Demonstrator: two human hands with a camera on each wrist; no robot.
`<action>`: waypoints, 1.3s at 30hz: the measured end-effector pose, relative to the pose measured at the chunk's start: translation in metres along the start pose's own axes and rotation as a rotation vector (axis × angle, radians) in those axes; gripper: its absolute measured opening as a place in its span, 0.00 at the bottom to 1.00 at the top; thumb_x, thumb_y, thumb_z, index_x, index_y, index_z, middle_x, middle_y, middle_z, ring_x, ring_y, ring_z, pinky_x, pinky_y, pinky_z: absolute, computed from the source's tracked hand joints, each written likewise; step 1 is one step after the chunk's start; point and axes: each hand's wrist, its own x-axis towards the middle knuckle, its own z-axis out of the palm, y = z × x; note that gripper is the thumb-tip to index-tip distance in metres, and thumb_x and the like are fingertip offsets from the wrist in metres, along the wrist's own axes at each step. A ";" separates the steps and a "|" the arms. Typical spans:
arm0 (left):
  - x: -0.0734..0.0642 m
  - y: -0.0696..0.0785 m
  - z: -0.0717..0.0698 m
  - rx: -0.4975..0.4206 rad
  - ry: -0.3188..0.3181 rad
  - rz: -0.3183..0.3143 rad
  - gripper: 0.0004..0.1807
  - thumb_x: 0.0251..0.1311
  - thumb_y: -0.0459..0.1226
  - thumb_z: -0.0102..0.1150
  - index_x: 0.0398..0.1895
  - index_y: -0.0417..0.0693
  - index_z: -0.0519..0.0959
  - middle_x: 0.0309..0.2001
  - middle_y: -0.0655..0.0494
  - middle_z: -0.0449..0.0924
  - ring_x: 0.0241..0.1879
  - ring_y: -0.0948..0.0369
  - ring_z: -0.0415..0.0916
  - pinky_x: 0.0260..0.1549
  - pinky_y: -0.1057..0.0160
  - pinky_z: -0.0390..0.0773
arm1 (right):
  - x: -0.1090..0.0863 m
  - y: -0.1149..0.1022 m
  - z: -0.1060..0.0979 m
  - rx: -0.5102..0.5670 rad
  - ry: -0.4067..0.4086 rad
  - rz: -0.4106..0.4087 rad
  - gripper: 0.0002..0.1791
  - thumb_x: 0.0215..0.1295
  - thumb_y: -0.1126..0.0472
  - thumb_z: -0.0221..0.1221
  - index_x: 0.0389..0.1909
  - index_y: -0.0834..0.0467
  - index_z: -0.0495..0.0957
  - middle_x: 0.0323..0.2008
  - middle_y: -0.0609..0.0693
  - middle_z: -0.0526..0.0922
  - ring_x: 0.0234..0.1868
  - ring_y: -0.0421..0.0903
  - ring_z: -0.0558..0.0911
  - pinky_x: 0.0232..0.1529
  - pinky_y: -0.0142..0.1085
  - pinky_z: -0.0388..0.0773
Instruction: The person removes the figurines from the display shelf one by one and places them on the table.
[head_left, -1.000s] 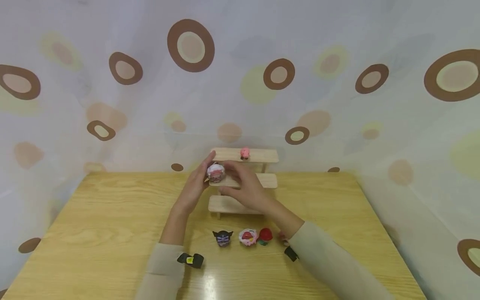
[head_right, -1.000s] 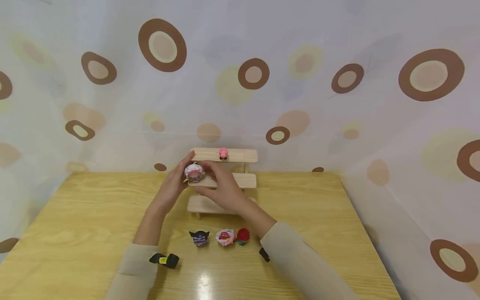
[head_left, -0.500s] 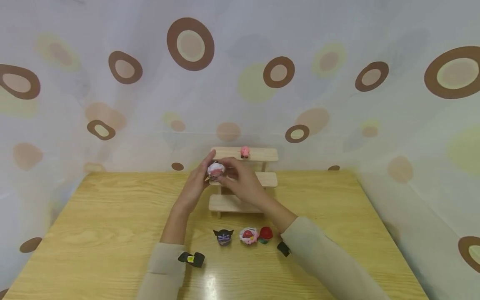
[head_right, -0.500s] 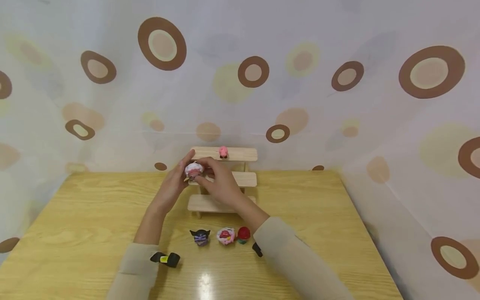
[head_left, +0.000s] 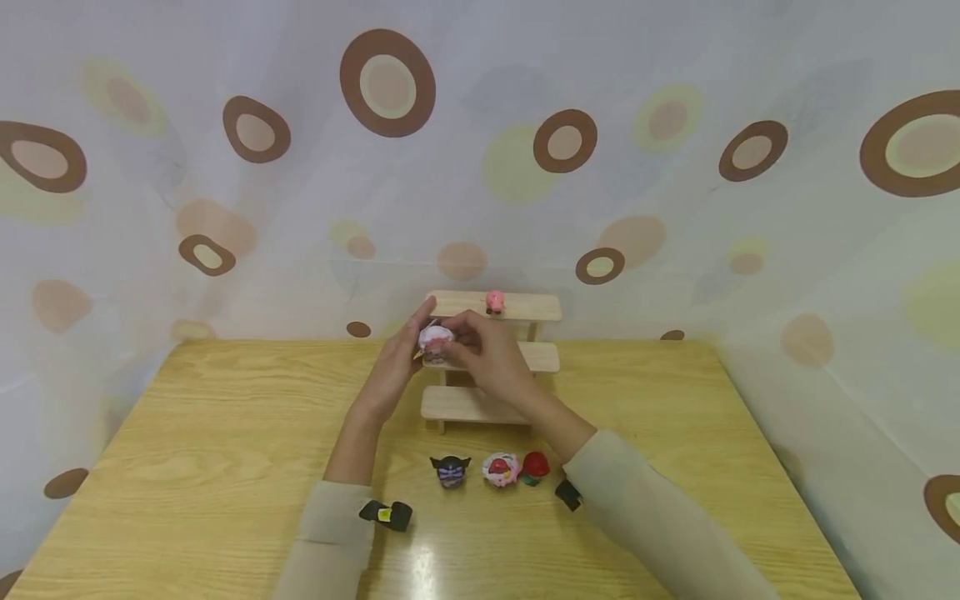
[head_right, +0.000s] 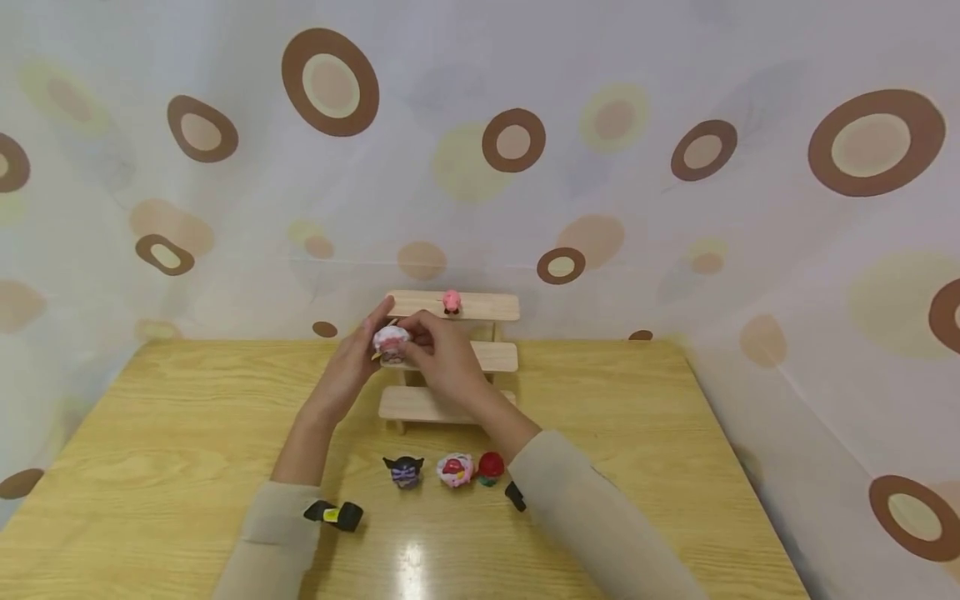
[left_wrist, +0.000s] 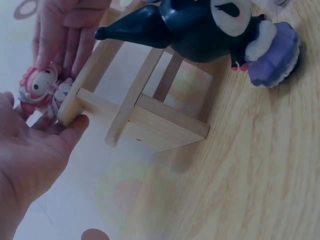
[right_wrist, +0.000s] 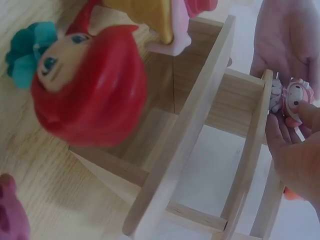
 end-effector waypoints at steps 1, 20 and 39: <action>0.000 0.000 0.000 -0.003 0.000 -0.002 0.33 0.85 0.59 0.28 0.86 0.64 0.55 0.83 0.50 0.57 0.81 0.52 0.54 0.75 0.41 0.62 | -0.002 -0.001 -0.001 -0.011 0.001 -0.007 0.13 0.74 0.67 0.65 0.57 0.61 0.82 0.55 0.55 0.87 0.51 0.50 0.88 0.53 0.37 0.86; 0.001 0.001 0.000 0.068 0.003 -0.018 0.33 0.84 0.61 0.26 0.86 0.69 0.53 0.84 0.56 0.52 0.81 0.57 0.55 0.75 0.32 0.56 | -0.049 -0.024 -0.048 -0.012 0.006 -0.036 0.12 0.71 0.65 0.68 0.54 0.58 0.85 0.50 0.51 0.89 0.51 0.48 0.89 0.54 0.37 0.86; 0.000 -0.001 0.000 0.047 -0.012 -0.011 0.32 0.84 0.61 0.25 0.86 0.71 0.52 0.85 0.60 0.49 0.82 0.57 0.53 0.75 0.29 0.53 | -0.118 -0.004 -0.113 -0.053 0.133 -0.052 0.12 0.69 0.71 0.68 0.51 0.59 0.85 0.46 0.52 0.90 0.47 0.42 0.89 0.49 0.31 0.86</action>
